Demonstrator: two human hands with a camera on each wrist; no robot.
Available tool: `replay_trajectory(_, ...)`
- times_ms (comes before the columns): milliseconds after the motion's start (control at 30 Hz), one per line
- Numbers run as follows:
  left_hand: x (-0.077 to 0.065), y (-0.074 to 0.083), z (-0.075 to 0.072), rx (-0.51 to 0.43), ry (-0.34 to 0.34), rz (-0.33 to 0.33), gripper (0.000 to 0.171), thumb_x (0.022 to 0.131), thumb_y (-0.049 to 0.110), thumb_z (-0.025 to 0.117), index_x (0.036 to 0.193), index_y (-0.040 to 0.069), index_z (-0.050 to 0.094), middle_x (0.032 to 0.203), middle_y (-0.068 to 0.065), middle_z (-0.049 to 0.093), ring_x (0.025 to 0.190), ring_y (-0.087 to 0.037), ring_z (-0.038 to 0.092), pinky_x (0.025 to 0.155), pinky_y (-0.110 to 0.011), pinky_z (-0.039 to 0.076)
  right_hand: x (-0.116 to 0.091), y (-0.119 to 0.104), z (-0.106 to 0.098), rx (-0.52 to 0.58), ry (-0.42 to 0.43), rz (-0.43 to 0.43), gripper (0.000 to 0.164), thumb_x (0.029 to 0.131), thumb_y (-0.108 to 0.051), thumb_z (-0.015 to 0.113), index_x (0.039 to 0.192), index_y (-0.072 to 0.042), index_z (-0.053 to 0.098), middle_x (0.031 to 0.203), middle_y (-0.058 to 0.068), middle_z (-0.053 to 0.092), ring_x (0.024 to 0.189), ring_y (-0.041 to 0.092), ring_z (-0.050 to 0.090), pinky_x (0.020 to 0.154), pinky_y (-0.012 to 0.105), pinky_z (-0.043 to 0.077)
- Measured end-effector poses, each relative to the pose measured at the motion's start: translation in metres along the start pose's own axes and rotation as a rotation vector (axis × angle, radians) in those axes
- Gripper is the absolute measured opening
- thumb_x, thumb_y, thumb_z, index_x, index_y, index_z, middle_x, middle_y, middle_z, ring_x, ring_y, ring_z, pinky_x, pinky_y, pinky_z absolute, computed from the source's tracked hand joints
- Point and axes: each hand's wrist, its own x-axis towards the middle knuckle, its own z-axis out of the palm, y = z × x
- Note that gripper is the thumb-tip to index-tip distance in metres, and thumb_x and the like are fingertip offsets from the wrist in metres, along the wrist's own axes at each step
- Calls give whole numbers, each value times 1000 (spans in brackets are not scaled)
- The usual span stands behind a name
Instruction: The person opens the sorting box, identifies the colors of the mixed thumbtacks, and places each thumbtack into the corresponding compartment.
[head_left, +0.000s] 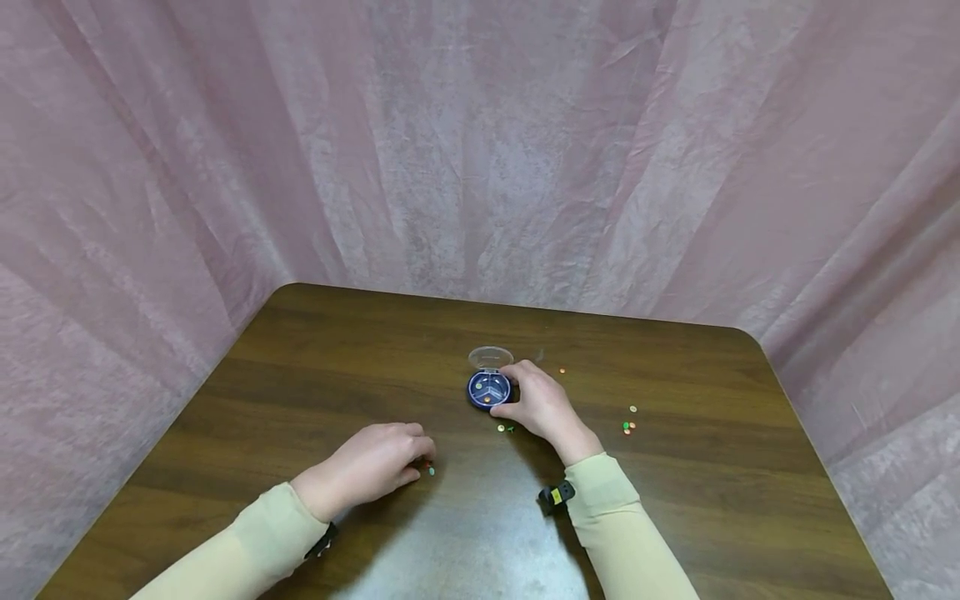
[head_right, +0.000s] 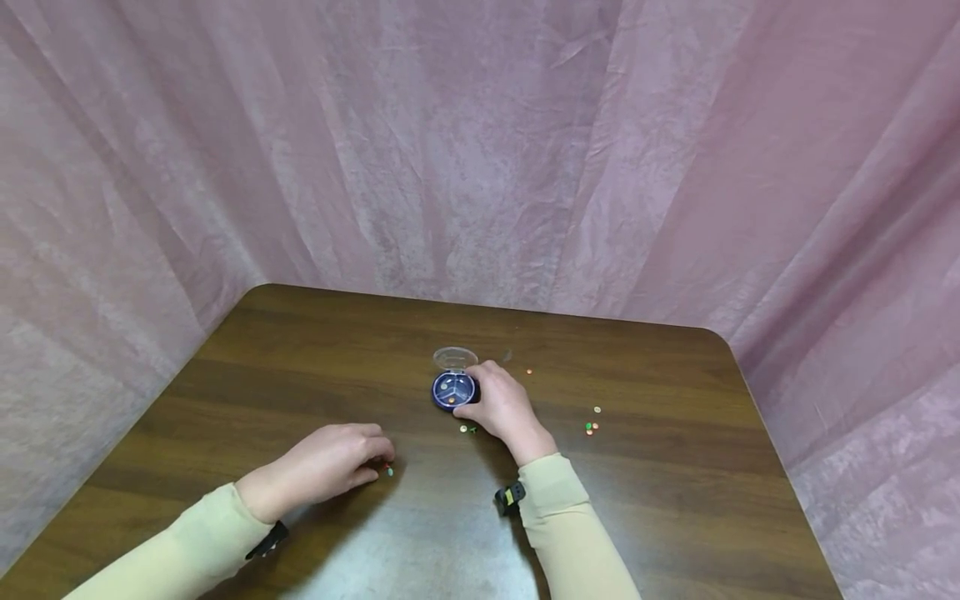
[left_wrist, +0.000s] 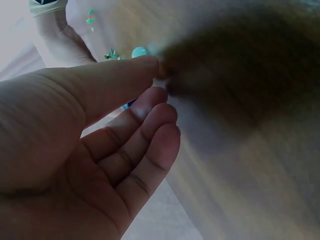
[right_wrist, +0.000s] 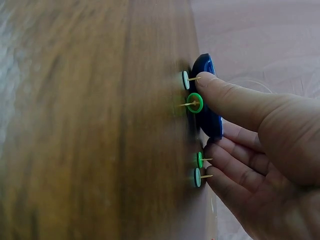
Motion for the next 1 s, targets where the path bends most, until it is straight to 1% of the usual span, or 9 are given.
replay_trajectory(167, 2, 0, 7, 20, 24, -4, 19, 80, 20, 81, 82, 23, 62, 78, 14, 48, 68, -4, 51, 61, -26, 47, -2, 0, -1, 7, 2, 1, 65, 74, -38, 87, 129, -10, 64, 118, 1, 62, 108, 19, 60, 92, 37, 47)
replay_trajectory(300, 5, 1, 11, 24, 28, -6, 20, 81, 19, 80, 79, 24, 60, 77, 14, 49, 68, -5, 52, 61, -26, 47, -3, 0, 0, 7, 0, 4, 65, 74, -38, 86, 129, -11, 64, 117, 1, 62, 108, 18, 60, 92, 37, 47)
replay_trajectory(467, 7, 1, 13, 23, 32, -5, 22, 83, 17, 79, 77, 24, 58, 74, 14, 46, 65, -4, 49, 58, -25, 45, -4, 0, 0, 13, 2, 0, 65, 74, -38, 87, 129, -10, 64, 119, 1, 62, 108, 18, 60, 92, 36, 46)
replay_trajectory(633, 13, -3, 16, 31, 69, -13, 23, 82, 16, 79, 77, 24, 58, 74, 14, 46, 64, -4, 48, 57, -24, 44, -4, 1, 0, 12, 7, -2, 65, 74, -37, 87, 129, -10, 64, 119, 2, 62, 108, 18, 60, 93, 36, 46)
replay_trajectory(833, 26, -12, 20, 98, 169, -64, 26, 79, 14, 80, 75, 23, 56, 73, 11, 48, 66, -10, 55, 58, -27, 46, -4, 0, -1, 12, 4, 2, 65, 74, -37, 87, 129, -10, 64, 118, 1, 62, 108, 18, 60, 93, 36, 46)
replay_trajectory(900, 30, -13, 21, 134, 192, -61, 26, 80, 11, 78, 74, 23, 56, 72, 9, 48, 66, -12, 55, 57, -29, 46, -4, 0, -1, 13, -1, 6, 65, 74, -38, 87, 129, -11, 64, 119, 1, 62, 108, 17, 60, 93, 36, 46)
replay_trajectory(1000, 34, -12, 21, 211, 212, -32, 24, 83, 6, 72, 73, 21, 56, 71, 6, 49, 65, -16, 54, 56, -31, 47, -4, 0, -1, 16, -6, 6, 65, 75, -38, 86, 129, -11, 64, 119, 1, 61, 108, 17, 59, 94, 36, 46)
